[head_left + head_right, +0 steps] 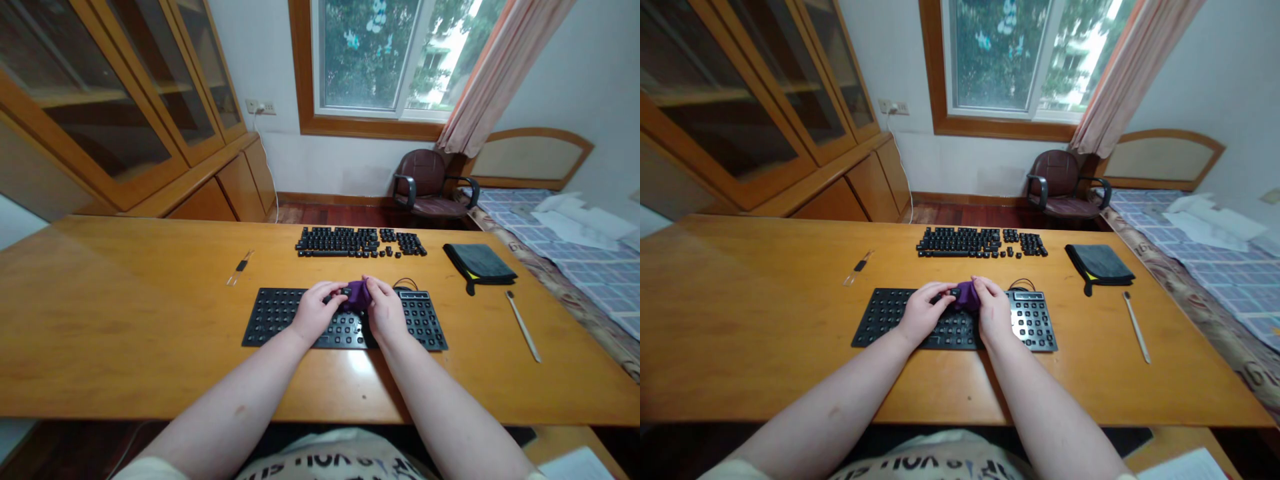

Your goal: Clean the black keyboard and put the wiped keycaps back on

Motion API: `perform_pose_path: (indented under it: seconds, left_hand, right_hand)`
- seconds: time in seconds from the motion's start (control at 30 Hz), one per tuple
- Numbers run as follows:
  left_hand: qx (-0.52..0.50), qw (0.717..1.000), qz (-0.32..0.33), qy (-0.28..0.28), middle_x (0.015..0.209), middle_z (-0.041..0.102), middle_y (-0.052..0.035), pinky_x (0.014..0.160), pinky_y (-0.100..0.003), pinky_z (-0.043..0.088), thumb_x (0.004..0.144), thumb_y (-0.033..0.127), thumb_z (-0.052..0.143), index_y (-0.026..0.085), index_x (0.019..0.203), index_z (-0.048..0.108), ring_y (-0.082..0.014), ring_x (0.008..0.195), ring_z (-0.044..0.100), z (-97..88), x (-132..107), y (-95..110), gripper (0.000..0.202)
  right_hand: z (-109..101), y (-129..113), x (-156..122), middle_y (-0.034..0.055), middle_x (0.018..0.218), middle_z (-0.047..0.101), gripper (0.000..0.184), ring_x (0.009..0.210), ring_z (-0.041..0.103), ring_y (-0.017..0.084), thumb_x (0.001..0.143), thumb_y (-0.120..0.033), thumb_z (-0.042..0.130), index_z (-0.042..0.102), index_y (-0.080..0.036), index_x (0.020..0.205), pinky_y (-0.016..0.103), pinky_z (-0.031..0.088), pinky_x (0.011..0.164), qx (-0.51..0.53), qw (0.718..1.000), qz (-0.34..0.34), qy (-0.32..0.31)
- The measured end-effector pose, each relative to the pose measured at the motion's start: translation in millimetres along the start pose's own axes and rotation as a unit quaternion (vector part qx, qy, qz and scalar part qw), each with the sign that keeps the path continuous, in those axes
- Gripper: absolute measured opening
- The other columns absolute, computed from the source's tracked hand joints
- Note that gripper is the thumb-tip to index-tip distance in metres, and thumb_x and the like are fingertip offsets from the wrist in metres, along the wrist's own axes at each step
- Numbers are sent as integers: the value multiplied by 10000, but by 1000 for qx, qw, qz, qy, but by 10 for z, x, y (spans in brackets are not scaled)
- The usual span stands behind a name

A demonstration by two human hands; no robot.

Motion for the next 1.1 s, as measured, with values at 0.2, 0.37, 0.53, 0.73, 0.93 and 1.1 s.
perform_pose_path:
  seconds: [0.2, 0.37, 0.53, 0.73, 0.93, 1.1]
  left_hand:
    - [20, 1000, -14, -6, 794, 648, -11, 714, -276, 511, 751, 217, 632, 190, 954, 629, -131, 723, 604, 30, -30, -20, 205]
    - [64, 997, 42, -8, 847, 649, -30, 746, -297, 505, 778, 243, 614, 188, 1053, 532, -136, 746, 611, 38, -70, -81, 292]
    - [128, 986, 108, 12, 878, 646, -51, 777, -321, 491, 806, 242, 581, 182, 1091, 463, -161, 826, 613, 38, -117, -91, 314]
    - [140, 979, 144, 22, 824, 631, -33, 749, -303, 482, 814, 237, 571, 188, 957, 483, -153, 797, 595, 12, -114, 2, 175]
    - [143, 981, 129, 9, 799, 617, -30, 761, -308, 474, 815, 256, 571, 190, 901, 500, -157, 802, 589, 11, -98, 32, 130]
    - [108, 989, 101, 4, 811, 616, -29, 743, -293, 472, 801, 238, 584, 194, 883, 511, -149, 786, 577, 16, -103, 31, 118]
  right_hand:
    - [44, -54, -34, 49, 854, 701, 287, 806, 632, 189, 630, -354, 729, 690, -182, 856, 332, 479, 778, -34, 998, 6, -53]
    - [102, -67, -58, 22, 756, 692, 308, 655, 623, 155, 563, -333, 770, 645, -184, 801, 283, 491, 640, -20, 995, 48, -84]
    - [87, -74, -52, 54, 732, 707, 282, 623, 628, 180, 631, -406, 714, 691, -167, 778, 297, 487, 606, -72, 984, 71, -144]
    - [5, -9, 27, 61, 752, 713, 261, 696, 624, 186, 627, -392, 716, 725, -158, 742, 308, 465, 700, -75, 988, 55, -120]
    - [42, -66, -3, 37, 750, 709, 245, 704, 618, 178, 606, -377, 737, 723, -178, 749, 303, 467, 711, -43, 993, 64, -89]
    - [42, -65, 1, 64, 809, 718, 277, 779, 633, 210, 577, -375, 754, 731, -177, 770, 336, 478, 760, -64, 990, 66, -104]
Point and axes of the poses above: each hand's wrist, its own x-axis towards the middle knuckle, its own z-axis out of the palm, y = z × x, the point moved 2 cm from there along x, towards the middle knuckle
